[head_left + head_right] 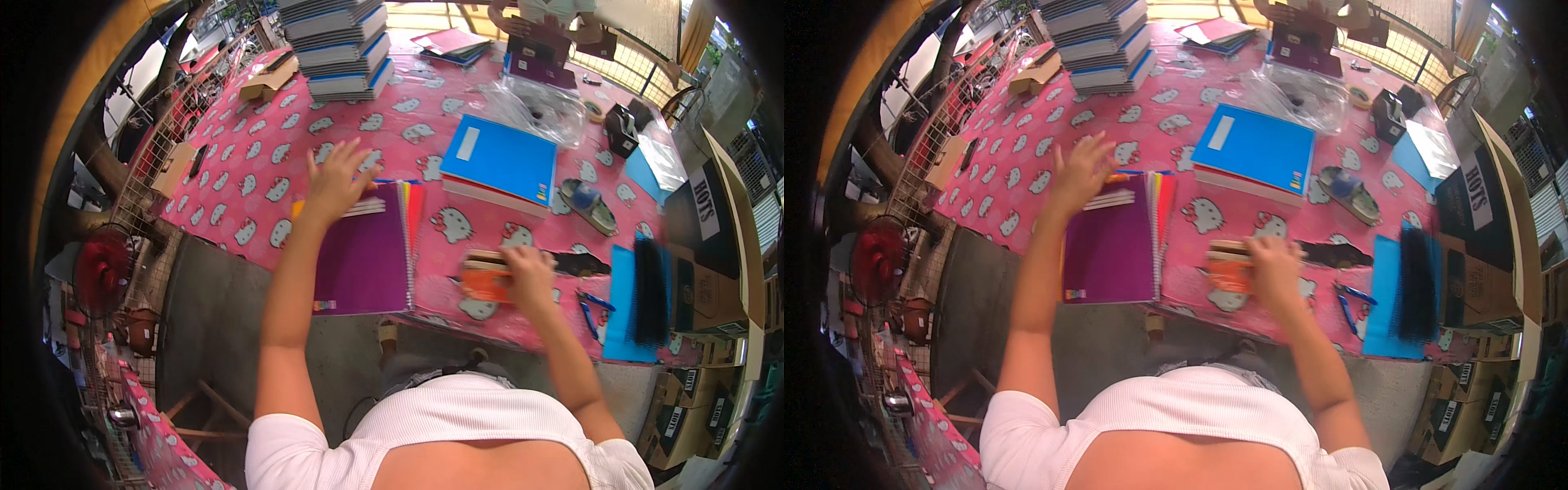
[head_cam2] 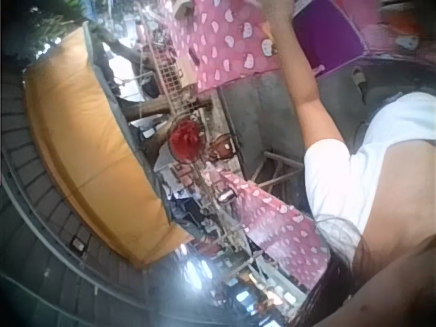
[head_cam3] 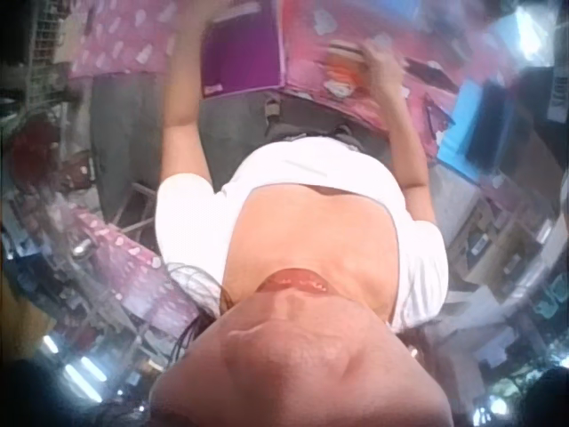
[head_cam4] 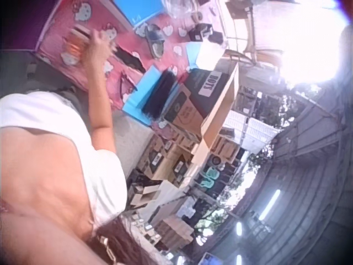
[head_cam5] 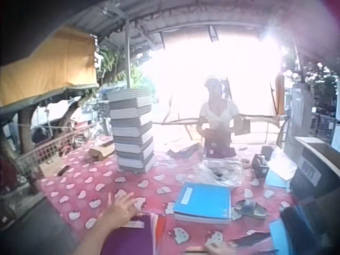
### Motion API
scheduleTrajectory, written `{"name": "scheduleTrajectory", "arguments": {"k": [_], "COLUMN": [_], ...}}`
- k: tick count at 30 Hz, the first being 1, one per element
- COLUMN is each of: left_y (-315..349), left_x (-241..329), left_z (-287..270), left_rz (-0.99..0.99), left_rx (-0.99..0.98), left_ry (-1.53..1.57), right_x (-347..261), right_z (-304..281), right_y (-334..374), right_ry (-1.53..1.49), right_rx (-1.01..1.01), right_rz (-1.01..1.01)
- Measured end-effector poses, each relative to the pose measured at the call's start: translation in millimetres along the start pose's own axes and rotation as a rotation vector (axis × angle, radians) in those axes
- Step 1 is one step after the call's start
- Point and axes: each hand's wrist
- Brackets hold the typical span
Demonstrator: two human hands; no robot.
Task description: The person aligns plastic coils through the spine holes of notebooks and trims the excess length of the coils using pliers.
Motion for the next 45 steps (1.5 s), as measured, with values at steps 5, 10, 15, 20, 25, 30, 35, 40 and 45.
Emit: {"name": "scheduleTrajectory", "arguments": {"k": [5, 10, 15, 20, 25, 30, 35, 40, 45], "left_y": [130, 126, 97, 71, 59, 41, 37, 38, 35], "left_x": [-174, -131, -104, -129, -125, -91, -54, -41, -32], "left_z": [76, 91, 60, 62, 71, 29, 11, -7, 63], "left_rz": [-0.731, -1.156, -1.276, -1.239, -1.113, -0.701, -0.265, -0.015, 0.255], "left_rx": [-0.123, -0.312, -0.342, -0.681, -0.986, -0.901, -0.789, -0.847, -0.915], "left_ry": [0.107, 1.358, 1.564, 1.724, 1.616, 1.913, 1.752, 1.942, 1.759], "right_x": [-78, -104, -142, -135, -182, -190, -214, -263, -284], "right_z": [-24, 106, 104, 99, 96, 78, 42, -10, -1], "right_y": [-31, -71, -96, -92, -81, -43, 13, 69, 85], "right_ry": [-0.236, -1.018, -1.161, -1.413, -1.264, -1.584, -1.465, -0.951, -0.645], "right_rx": [0.113, -0.145, -0.304, -0.221, -0.030, 0.226, 0.736, 0.972, 0.927], "right_rz": [0.064, 0.644, 0.870, 1.117, 0.934, 0.976, 0.743, 0.694, 0.658]}}
Point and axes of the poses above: each hand's wrist, its own y-axis away from the middle knuckle, its own z-axis out of the palm, x = y × z, and after that the axes turned 5 degrees about x, right-handed
